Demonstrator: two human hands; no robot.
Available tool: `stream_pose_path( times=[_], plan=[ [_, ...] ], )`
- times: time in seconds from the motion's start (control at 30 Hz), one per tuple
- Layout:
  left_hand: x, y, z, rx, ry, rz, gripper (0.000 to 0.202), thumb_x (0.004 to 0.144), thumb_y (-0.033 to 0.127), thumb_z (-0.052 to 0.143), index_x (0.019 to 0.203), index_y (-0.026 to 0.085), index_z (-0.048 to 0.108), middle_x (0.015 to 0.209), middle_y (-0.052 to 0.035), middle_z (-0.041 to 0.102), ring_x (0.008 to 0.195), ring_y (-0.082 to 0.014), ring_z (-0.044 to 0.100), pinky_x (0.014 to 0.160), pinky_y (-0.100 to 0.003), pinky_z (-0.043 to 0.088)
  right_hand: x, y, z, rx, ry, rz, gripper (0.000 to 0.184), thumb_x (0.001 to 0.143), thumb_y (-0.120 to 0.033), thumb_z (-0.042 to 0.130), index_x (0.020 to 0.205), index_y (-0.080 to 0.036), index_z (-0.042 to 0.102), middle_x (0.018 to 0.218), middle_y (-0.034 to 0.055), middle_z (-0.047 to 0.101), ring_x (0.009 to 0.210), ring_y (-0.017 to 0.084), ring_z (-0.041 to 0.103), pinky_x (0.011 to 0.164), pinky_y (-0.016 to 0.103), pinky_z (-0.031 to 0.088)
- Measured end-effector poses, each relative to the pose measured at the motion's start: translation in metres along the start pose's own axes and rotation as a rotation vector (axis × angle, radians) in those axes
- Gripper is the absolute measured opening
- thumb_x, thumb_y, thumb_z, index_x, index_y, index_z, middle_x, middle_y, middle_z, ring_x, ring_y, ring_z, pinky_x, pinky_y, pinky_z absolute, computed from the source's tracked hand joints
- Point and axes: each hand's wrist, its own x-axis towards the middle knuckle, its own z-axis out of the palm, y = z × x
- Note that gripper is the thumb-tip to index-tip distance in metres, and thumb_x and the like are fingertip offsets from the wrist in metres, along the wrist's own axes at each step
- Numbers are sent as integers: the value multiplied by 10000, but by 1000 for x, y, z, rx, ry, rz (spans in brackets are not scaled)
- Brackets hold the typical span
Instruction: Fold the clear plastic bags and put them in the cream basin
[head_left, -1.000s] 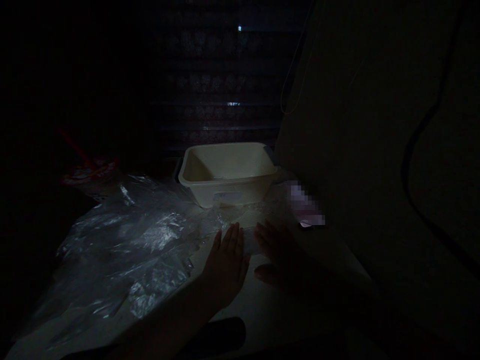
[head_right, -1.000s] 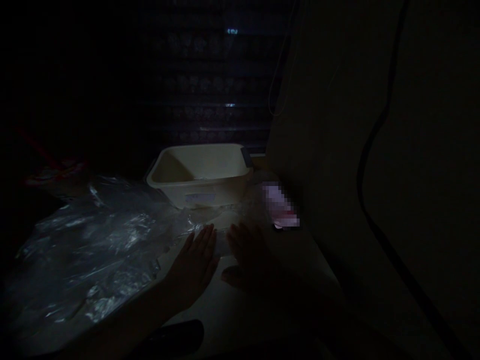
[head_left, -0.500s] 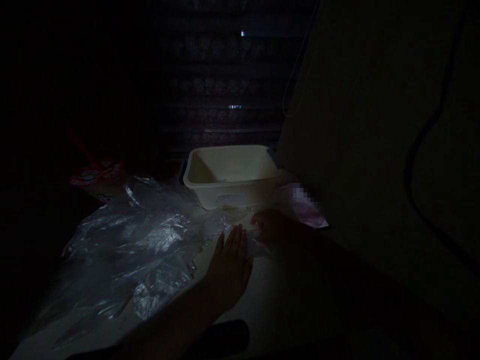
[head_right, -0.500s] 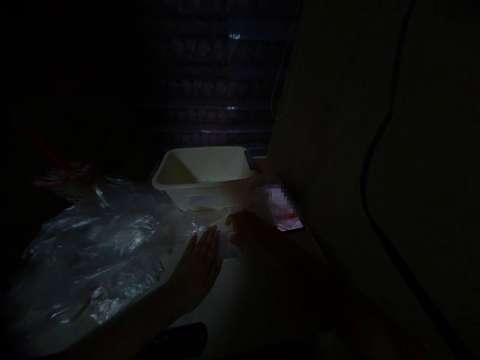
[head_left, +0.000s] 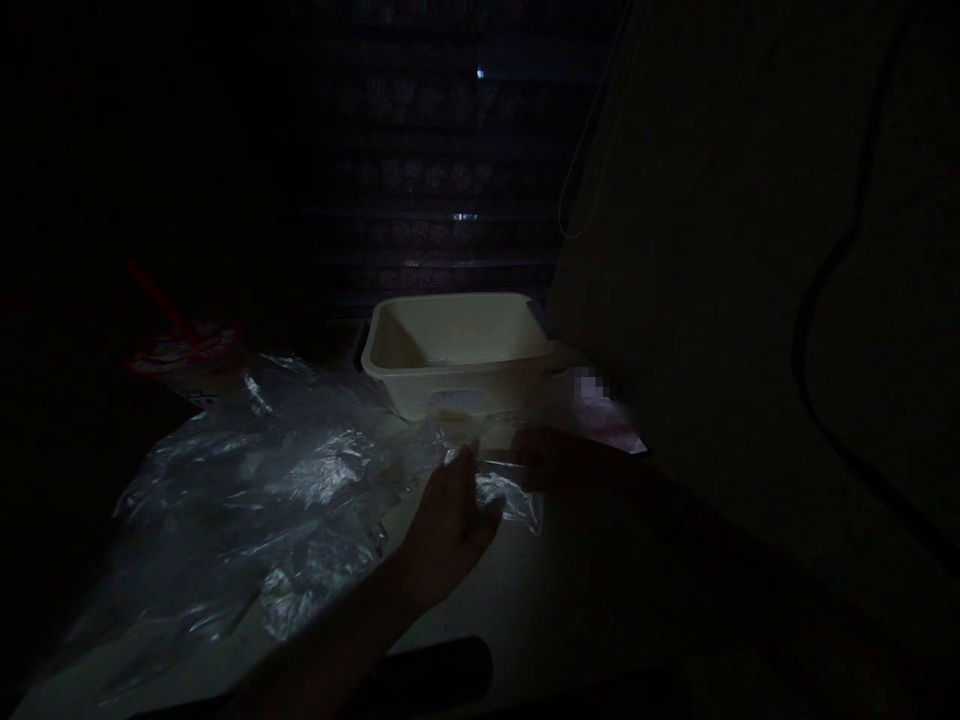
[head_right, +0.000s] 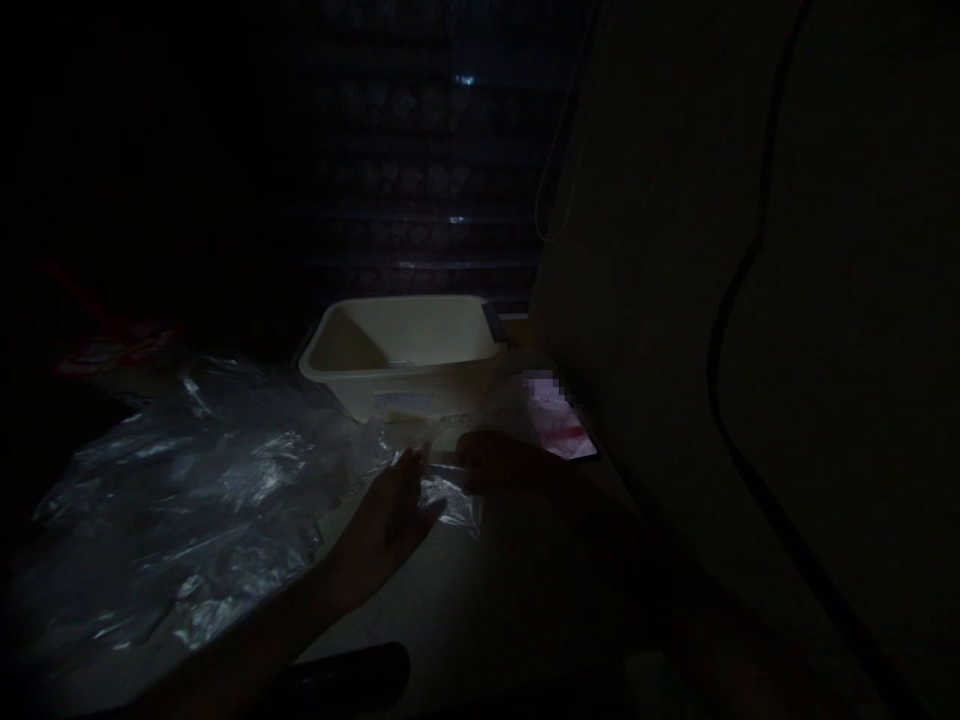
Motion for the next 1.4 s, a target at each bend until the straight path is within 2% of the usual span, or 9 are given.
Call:
stream_pose_path(
  times=[0.13, 0.23, 0.3, 0.43, 0.63, 0.83, 0.93, 1.07, 1.4],
  plan=[
    [13, 1, -6, -542, 13, -338, 480, 655, 309, 547, 1088, 140, 429, 917, -74, 580, 794, -181, 547, 689, -295, 420, -6, -3, -1, 194, 12, -117, 257, 604, -294, 564, 776, -103, 552, 648, -17, 495, 566, 80, 439, 490, 175, 324],
    [17, 4, -12, -584, -18, -414, 225, 635, 333, 569, 735, 132, 584, 624, -4, 566, 584, -128, 519, 570, -235, 401, -9, -9, 0, 212, 59, -111, 251, 630, -356, 540, 678, -110, 552, 577, -30, 463, 526, 73, 417, 457, 172, 298],
    [17, 5, -13, -575, -2, -427, 238, 646, 359, 556, 569, 134, 556, 513, 24, 498, 495, -96, 456, 501, -209, 362, -10, -10, 2, 245, 121, -92, 259, 649, -369, 518, 622, -113, 544, 540, -33, 450, 507, 70, 409, 448, 173, 290],
    [15, 3, -13, -569, 60, -463, 338, 622, 389, 573, 435, 147, 429, 422, 67, 346, 416, -57, 319, 422, -184, 271, -8, -6, 5, 390, 231, 9, 247, 634, -354, 519, 572, -116, 544, 503, -24, 471, 485, 73, 429, 457, 185, 315],
    [16, 5, -12, -596, 122, -510, 340, 624, 406, 569, 452, 146, 434, 434, 68, 352, 415, -54, 321, 396, -172, 268, -5, 2, 12, 625, 291, 150, 284, 581, -406, 550, 552, -124, 538, 487, -9, 513, 456, 80, 475, 453, 199, 369],
    [17, 13, -16, -685, 128, -538, 278, 646, 399, 556, 551, 143, 502, 484, 51, 462, 463, -79, 448, 468, -203, 425, -7, -3, 21, 675, 143, 199, 285, 489, -373, 653, 537, -133, 505, 495, -22, 527, 493, 106, 533, 447, 193, 396],
    [18, 14, -16, -722, 119, -559, 260, 617, 392, 590, 610, 135, 548, 547, 30, 530, 513, -105, 523, 506, -234, 473, -8, -5, 25, 689, 239, 195, 271, 526, -374, 623, 544, -125, 517, 486, -17, 532, 466, 98, 523, 440, 198, 399],
    [19, 10, -12, -761, 86, -586, 255, 514, 319, 679, 621, 112, 575, 522, 7, 571, 466, -133, 570, 447, -225, 472, -9, -7, 27, 699, 295, 177, 232, 564, -338, 591, 538, -119, 519, 469, -21, 524, 438, 80, 504, 424, 188, 394],
    [18, 10, -14, -804, 143, -587, 193, 524, 238, 678, 626, 119, 566, 499, 19, 588, 448, -125, 577, 461, -220, 483, -10, -12, 32, 838, 399, 252, 230, 535, -339, 597, 547, -121, 527, 470, -26, 528, 446, 107, 539, 442, 216, 424]
  ],
)
